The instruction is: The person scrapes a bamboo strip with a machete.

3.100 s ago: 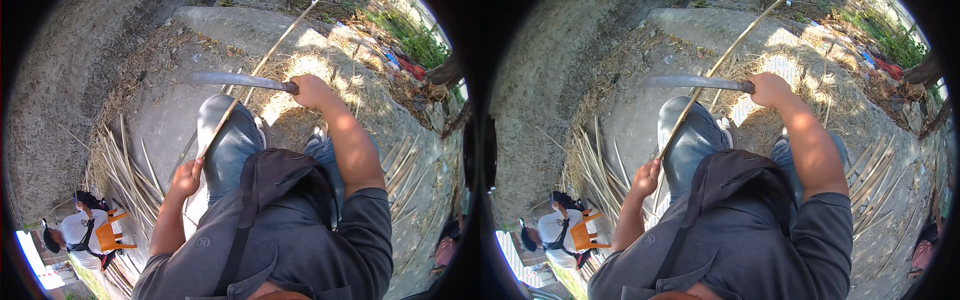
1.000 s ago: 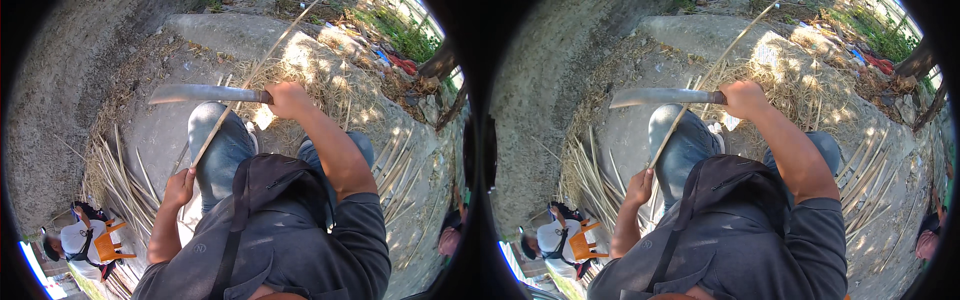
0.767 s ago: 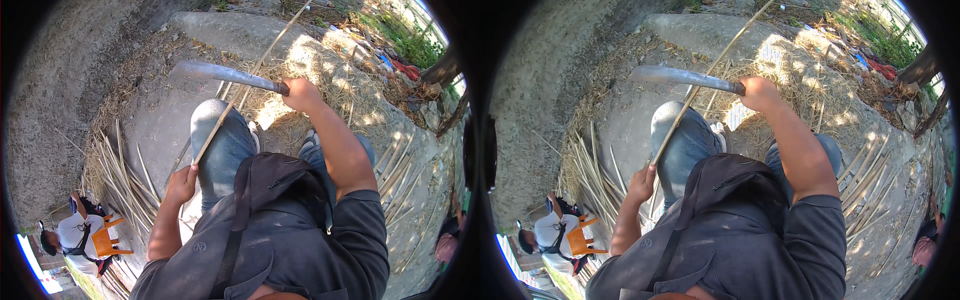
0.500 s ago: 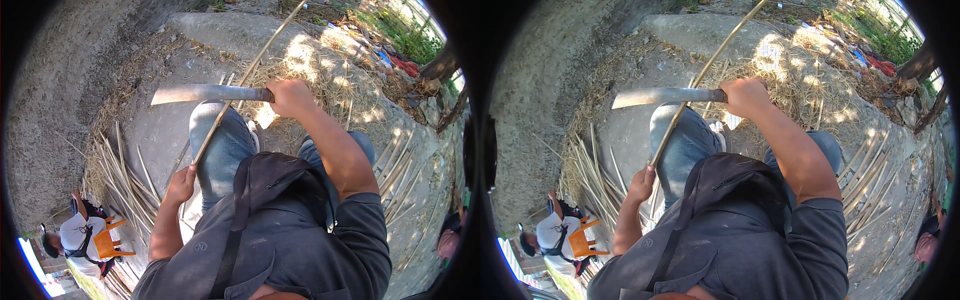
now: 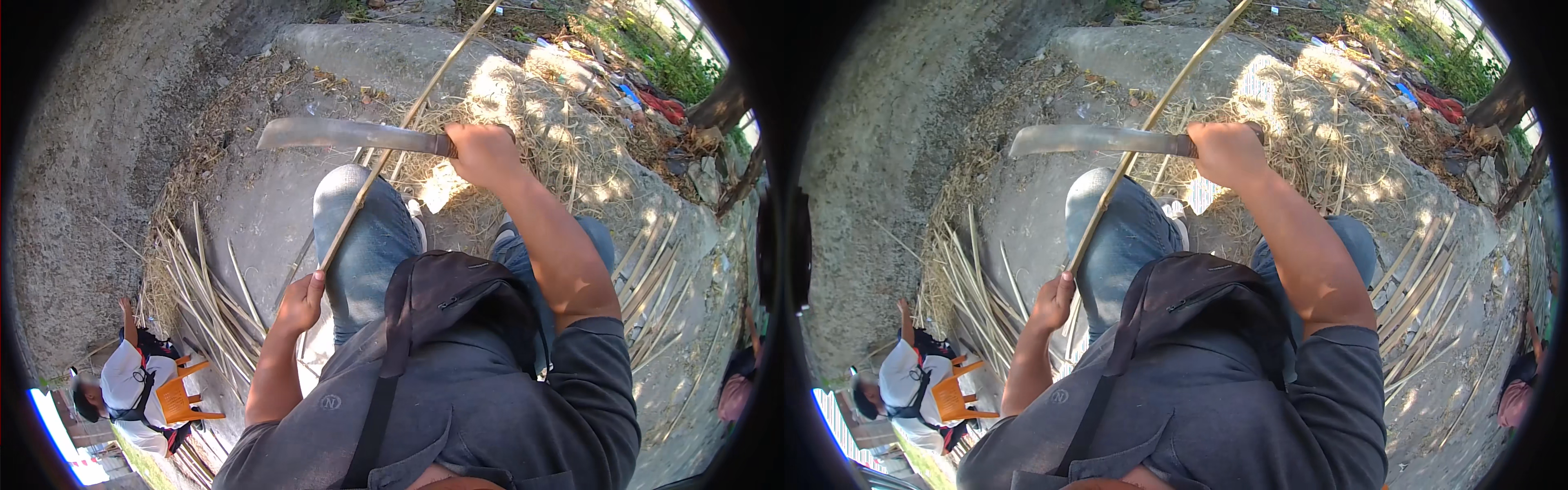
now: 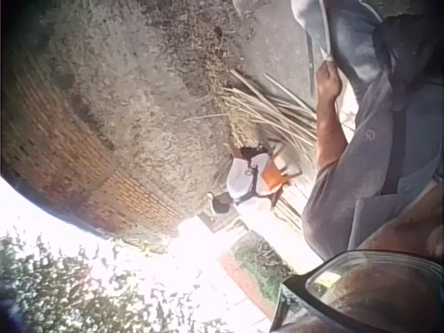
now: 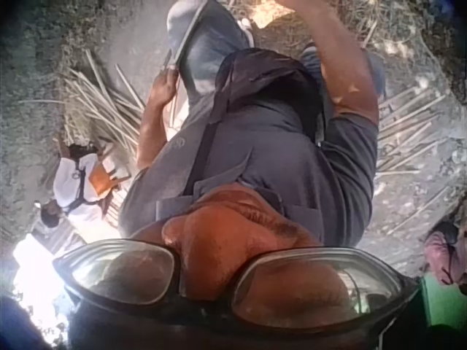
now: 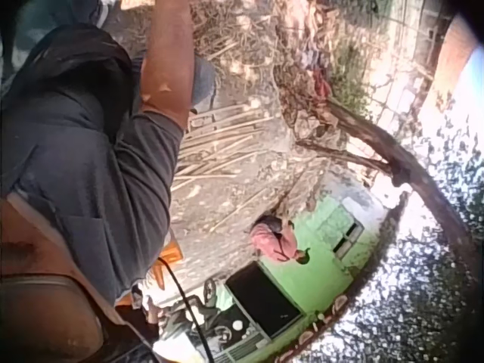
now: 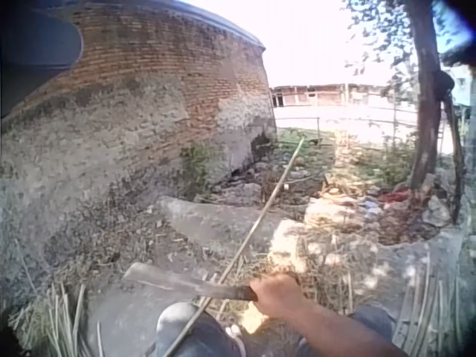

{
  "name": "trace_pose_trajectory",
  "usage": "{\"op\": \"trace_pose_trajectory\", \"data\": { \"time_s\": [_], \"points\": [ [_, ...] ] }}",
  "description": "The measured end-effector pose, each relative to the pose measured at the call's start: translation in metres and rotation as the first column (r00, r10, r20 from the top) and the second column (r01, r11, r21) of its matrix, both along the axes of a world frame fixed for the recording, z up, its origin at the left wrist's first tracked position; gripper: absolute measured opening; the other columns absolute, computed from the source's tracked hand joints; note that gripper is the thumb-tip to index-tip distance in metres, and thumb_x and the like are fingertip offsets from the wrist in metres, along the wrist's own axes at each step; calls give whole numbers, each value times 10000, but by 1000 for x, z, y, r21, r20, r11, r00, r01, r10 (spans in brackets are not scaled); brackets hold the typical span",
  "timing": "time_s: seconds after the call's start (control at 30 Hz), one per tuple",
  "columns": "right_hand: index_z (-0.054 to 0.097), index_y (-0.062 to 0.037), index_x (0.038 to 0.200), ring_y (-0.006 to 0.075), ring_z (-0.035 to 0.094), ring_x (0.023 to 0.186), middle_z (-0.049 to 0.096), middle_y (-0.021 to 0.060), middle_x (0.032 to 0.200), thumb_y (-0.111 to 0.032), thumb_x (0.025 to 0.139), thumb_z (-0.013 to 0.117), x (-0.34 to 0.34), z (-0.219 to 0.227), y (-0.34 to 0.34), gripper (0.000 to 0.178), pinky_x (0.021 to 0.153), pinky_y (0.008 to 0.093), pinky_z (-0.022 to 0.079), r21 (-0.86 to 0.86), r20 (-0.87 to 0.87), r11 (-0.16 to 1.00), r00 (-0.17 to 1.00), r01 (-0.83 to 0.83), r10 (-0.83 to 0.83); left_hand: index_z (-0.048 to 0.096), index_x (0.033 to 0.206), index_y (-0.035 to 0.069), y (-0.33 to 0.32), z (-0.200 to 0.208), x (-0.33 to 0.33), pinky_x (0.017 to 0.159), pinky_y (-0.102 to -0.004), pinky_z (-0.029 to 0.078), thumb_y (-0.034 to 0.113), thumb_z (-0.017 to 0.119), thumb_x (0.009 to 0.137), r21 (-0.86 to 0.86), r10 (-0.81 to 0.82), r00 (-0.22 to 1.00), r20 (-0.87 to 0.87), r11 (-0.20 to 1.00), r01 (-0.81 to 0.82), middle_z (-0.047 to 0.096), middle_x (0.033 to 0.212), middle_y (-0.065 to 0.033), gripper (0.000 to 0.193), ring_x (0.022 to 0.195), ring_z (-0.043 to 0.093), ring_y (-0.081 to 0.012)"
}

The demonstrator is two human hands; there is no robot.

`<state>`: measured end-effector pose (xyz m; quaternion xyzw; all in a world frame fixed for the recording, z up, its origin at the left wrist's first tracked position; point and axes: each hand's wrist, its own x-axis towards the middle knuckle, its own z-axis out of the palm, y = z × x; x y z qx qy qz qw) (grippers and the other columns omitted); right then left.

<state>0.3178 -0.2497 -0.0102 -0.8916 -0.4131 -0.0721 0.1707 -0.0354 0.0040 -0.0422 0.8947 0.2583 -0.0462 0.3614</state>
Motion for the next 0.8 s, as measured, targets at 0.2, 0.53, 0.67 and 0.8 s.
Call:
{"op": "trace_pose_trajectory", "data": {
  "time_s": [0.2,0.53,0.67,0.8],
  "points": [
    [700,-145,975,362,730,851,734,120,846,-199,816,675,17,-11,-3,169,791,508,562,-80,-35,994,997,-72,69,599,861,-52,11,-3,2,695,-435,448,598,317,1093,-29,-26,998,-55,999,24,554,709,-183,746,712,521,-275],
    [683,-125,957,406,703,828,705,165,806,-197,827,656,-9,-1,5,151,781,534,548,3,-172,995,980,-101,100,584,819,-34,11,-3,-1,677,-406,438,599,332,1093,-77,-11,999,-39,997,8,519,683,-102,734,701,491,-224],
    [693,-133,922,385,707,797,697,149,768,-138,751,671,2,-3,-4,173,708,512,558,-56,-86,984,982,-171,165,580,808,-30,5,-3,-2,660,-391,428,607,332,1090,-70,-9,1000,10,997,10,506,668,-78,740,680,472,-210],
    [692,-130,902,379,707,799,699,154,776,-150,755,696,11,-16,-4,149,726,512,559,68,-82,997,995,-46,52,568,773,-17,11,2,5,637,-367,410,630,325,1083,-113,14,997,-71,993,-22,498,660,-36,757,656,446,-183]
  ]
}}
